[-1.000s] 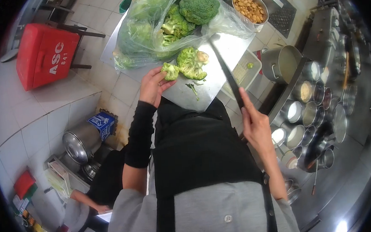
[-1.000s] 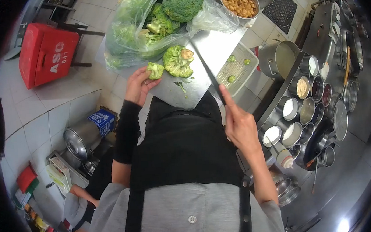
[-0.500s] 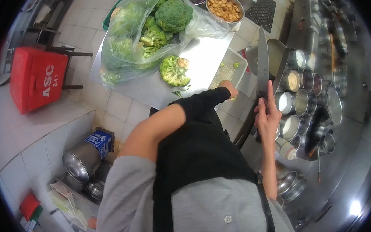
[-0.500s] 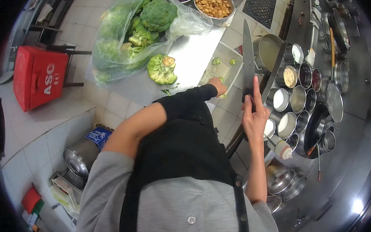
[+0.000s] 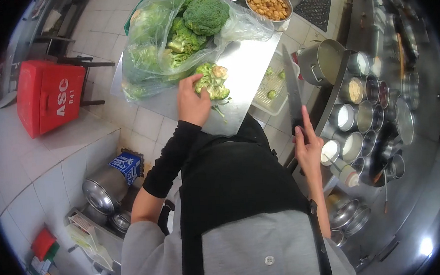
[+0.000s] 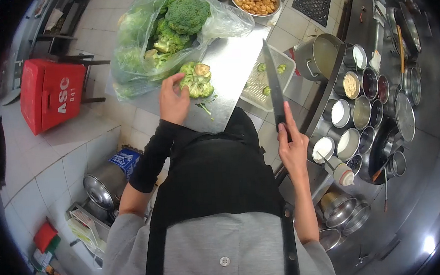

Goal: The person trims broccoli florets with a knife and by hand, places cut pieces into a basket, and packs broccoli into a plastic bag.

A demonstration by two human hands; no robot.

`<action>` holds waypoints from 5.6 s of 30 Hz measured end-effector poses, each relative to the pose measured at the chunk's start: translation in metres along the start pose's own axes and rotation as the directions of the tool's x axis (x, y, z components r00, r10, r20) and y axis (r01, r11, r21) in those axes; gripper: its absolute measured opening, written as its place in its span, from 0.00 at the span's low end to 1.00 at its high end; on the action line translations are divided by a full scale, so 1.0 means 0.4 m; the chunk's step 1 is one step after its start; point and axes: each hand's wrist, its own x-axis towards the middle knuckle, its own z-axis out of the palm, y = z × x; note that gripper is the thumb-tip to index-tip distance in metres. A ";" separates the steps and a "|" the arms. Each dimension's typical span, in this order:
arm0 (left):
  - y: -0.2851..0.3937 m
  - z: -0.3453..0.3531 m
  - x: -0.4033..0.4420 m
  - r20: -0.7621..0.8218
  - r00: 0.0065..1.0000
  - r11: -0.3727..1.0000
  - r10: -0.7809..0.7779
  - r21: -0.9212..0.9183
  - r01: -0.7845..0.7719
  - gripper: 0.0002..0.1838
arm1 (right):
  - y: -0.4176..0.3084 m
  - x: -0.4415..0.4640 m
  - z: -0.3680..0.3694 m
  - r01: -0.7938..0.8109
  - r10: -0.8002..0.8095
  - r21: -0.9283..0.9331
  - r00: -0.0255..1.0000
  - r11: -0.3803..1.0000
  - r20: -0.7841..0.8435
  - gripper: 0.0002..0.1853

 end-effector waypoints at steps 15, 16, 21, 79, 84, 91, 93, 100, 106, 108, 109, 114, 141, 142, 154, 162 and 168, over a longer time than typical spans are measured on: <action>-0.134 0.017 -0.027 0.021 0.980 0.975 -0.199 -0.092 0.200 0.36 | -0.116 0.000 0.022 0.162 -0.114 -0.166 0.957 0.973 0.266 0.36; -0.127 0.008 -0.026 0.060 0.970 0.959 -0.236 -0.149 0.243 0.35 | -0.126 -0.005 0.024 0.149 -0.088 -0.193 0.953 0.970 0.289 0.36; -0.145 0.015 -0.017 0.093 0.966 0.951 -0.241 -0.174 0.254 0.32 | -0.140 -0.019 0.042 0.290 -0.198 -0.224 0.912 0.930 0.359 0.38; 0.057 0.551 -0.065 0.719 0.660 0.970 -0.218 0.236 0.063 0.34 | -0.120 0.088 -0.076 0.241 -0.294 -0.319 0.947 0.916 -0.129 0.35; 0.185 0.389 -0.098 0.648 0.745 0.970 0.156 0.041 -0.239 0.32 | -0.052 0.056 -0.069 0.198 -0.239 -0.202 0.949 0.959 -0.204 0.33; 0.094 -0.039 0.009 0.202 0.928 0.872 0.312 0.326 -0.365 0.24 | 0.117 0.062 0.030 -0.277 0.242 0.314 0.959 0.908 0.145 0.16; -0.005 -0.045 0.014 0.270 0.948 0.942 0.169 0.241 -0.236 0.22 | 0.206 0.092 0.099 -0.341 0.229 0.412 0.927 0.845 0.297 0.21; -0.056 -0.054 0.007 0.186 0.980 0.996 -0.075 0.053 0.067 0.20 | 0.297 0.228 0.216 -0.341 0.191 0.377 0.904 0.861 0.382 0.23; -0.078 -0.033 -0.011 0.045 0.997 0.995 -0.067 -0.065 0.070 0.18 | 0.308 0.318 0.231 -0.335 0.169 0.404 0.904 0.851 0.393 0.21; -0.089 -0.030 -0.007 0.010 0.998 0.995 -0.057 -0.084 0.058 0.18 | 0.336 0.199 0.191 -0.354 0.190 0.321 0.876 0.878 0.444 0.21; -0.093 -0.028 -0.006 -0.003 0.998 0.996 -0.055 -0.068 0.054 0.18 | 0.326 0.147 0.166 -0.364 0.215 0.331 0.886 0.870 0.410 0.20; -0.091 -0.020 -0.019 -0.027 0.990 0.987 -0.137 -0.094 0.134 0.21 | 0.141 0.057 0.085 0.073 -0.063 -0.065 0.986 0.995 0.156 0.14; -0.092 -0.007 -0.035 0.010 0.969 0.956 -0.245 -0.166 0.243 0.25 | -0.198 0.009 0.099 0.575 -0.231 -0.575 0.795 0.582 0.561 0.56; -0.090 -0.006 -0.035 0.011 0.968 0.954 -0.251 -0.164 0.250 0.25 | -0.199 0.008 0.099 0.579 -0.223 -0.601 0.797 0.551 0.562 0.58; -0.118 0.004 -0.017 -0.062 0.961 0.952 -0.269 -0.169 0.255 0.25 | -0.216 0.082 0.185 0.568 -0.237 -0.480 0.775 0.668 0.586 0.54; -0.124 0.020 -0.034 -0.050 0.971 0.953 -0.236 -0.205 0.221 0.23 | -0.261 0.055 0.156 0.592 -0.226 -0.533 0.769 0.604 0.597 0.53; -0.138 0.035 -0.028 -0.103 0.966 0.940 -0.239 -0.272 0.203 0.23 | -0.247 0.063 0.172 0.582 -0.224 -0.520 0.772 0.625 0.594 0.53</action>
